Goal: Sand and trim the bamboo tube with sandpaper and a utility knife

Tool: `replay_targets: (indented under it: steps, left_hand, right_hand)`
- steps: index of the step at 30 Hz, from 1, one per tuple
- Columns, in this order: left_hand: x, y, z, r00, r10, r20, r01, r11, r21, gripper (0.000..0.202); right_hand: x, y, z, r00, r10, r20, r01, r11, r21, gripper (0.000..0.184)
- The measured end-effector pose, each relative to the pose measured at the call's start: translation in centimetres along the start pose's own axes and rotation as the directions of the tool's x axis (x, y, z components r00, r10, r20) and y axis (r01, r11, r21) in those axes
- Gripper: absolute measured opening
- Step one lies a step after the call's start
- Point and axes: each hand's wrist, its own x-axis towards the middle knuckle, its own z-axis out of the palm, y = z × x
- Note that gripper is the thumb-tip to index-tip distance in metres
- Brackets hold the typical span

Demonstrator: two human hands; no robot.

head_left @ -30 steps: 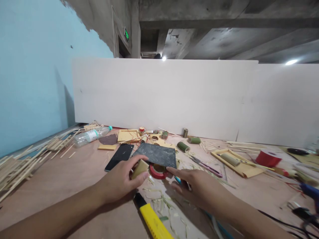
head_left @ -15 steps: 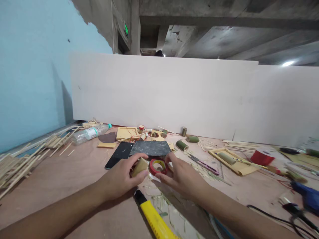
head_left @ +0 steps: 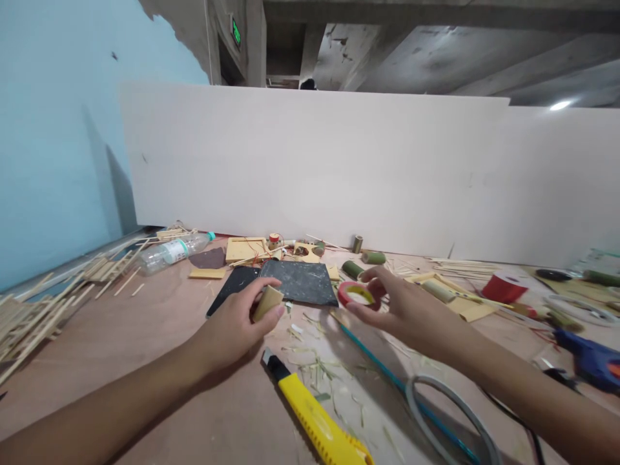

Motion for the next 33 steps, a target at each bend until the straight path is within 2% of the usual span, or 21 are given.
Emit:
replay_targets:
  steps: [3, 5, 7, 10, 13, 16, 19, 23, 33]
  left_hand:
    - [0.2, -0.5, 0.3, 0.999, -0.014, -0.053, 0.013, 0.999, -0.031, 0.04]
    - [0.5, -1.0, 0.4, 0.997, -0.01, -0.074, 0.006, 0.999, -0.049, 0.041]
    - [0.7, -1.3, 0.4, 0.996, -0.005, -0.087, 0.0, 0.998, -0.06, 0.042]
    - [1.1, -1.8, 0.2, 0.996, -0.006, -0.091, -0.001, 0.998, -0.068, 0.042]
    - [1.3, -2.0, -0.1, 0.996, -0.003, -0.09, -0.004, 0.997, -0.073, 0.04]
    - [1.5, -2.0, -0.5, 0.995, 0.001, -0.096, -0.009, 0.997, -0.081, 0.041]
    - [1.6, -2.0, -0.6, 0.995, 0.004, -0.102, -0.014, 0.996, -0.094, 0.041]
    - [1.5, -1.8, -0.6, 0.995, 0.013, -0.102, -0.024, 0.994, -0.106, 0.039]
    - [1.8, -1.3, -1.4, 0.989, 0.005, -0.147, -0.034, 0.98, -0.194, 0.041]
  right_hand:
    - [0.6, 3.3, 0.9, 0.999, 0.03, -0.013, -0.032, 0.988, -0.151, 0.034]
    - [0.8, 4.0, 1.7, 1.0, -0.001, 0.024, 0.005, 0.987, -0.162, 0.024]
    - [1.1, 3.4, 2.4, 0.996, -0.068, 0.051, 0.073, 0.99, -0.117, 0.023]
    - [1.8, 1.6, 3.7, 0.989, -0.129, 0.072, 0.133, 0.99, -0.043, 0.032]
    - [2.9, 0.4, 5.3, 0.995, -0.087, 0.056, 0.087, 0.996, -0.003, 0.025]
    - [3.7, 0.3, 6.1, 0.999, -0.023, -0.026, 0.025, 0.997, 0.072, 0.017]
    - [4.3, 0.5, 5.6, 0.995, -0.006, -0.1, 0.027, 0.976, 0.216, 0.023]
    - [5.6, 0.4, 4.1, 0.992, 0.016, -0.122, 0.038, 0.905, 0.425, 0.031]
    - [10.3, 0.3, 1.0, 0.962, 0.273, 0.013, -0.205, 0.689, 0.695, 0.024]
